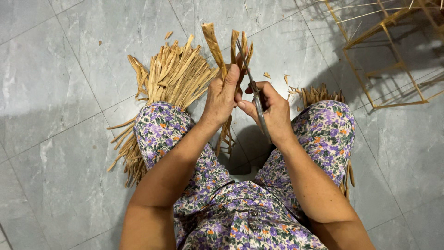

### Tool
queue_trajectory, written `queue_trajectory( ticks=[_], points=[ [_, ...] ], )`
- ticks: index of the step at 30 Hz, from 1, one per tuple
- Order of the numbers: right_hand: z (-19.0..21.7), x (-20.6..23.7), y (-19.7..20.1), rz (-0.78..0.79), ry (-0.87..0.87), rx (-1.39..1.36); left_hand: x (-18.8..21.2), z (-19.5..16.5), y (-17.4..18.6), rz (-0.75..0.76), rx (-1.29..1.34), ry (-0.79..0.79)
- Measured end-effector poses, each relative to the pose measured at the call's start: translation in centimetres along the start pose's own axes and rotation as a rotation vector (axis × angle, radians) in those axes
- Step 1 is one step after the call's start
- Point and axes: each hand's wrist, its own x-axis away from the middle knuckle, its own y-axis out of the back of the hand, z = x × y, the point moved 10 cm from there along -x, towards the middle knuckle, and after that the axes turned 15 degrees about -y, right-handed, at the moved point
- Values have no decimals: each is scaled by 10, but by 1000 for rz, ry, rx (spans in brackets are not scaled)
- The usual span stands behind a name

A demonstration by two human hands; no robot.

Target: The person sits on a tiled floor and uses shears to trim and split dried plant strips. They repeatedly pick up bundles, cut the ends, and separate the pieces, accumulating a pile of trimmed material on the floor.

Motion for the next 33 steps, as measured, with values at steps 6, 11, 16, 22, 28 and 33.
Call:
queue_trajectory(
  ticks=[6,11,16,22,28,33],
  points=[
    [6,-2,5,-7,41,-86,5,-32,-19,78,97,-312],
    [6,-5,6,33,36,-203,8,-12,-26,115,65,-67],
    [2,-7,7,41,25,-241,8,-13,-29,134,74,-80],
    [2,-4,13,-51,57,-131,8,-5,-29,125,90,-33],
    [-5,-6,17,-40,-41,-279,9,-5,-34,138,63,-63],
    [13,3,35,-192,123,-294,7,-2,-30,128,-76,-68]
  ],
)
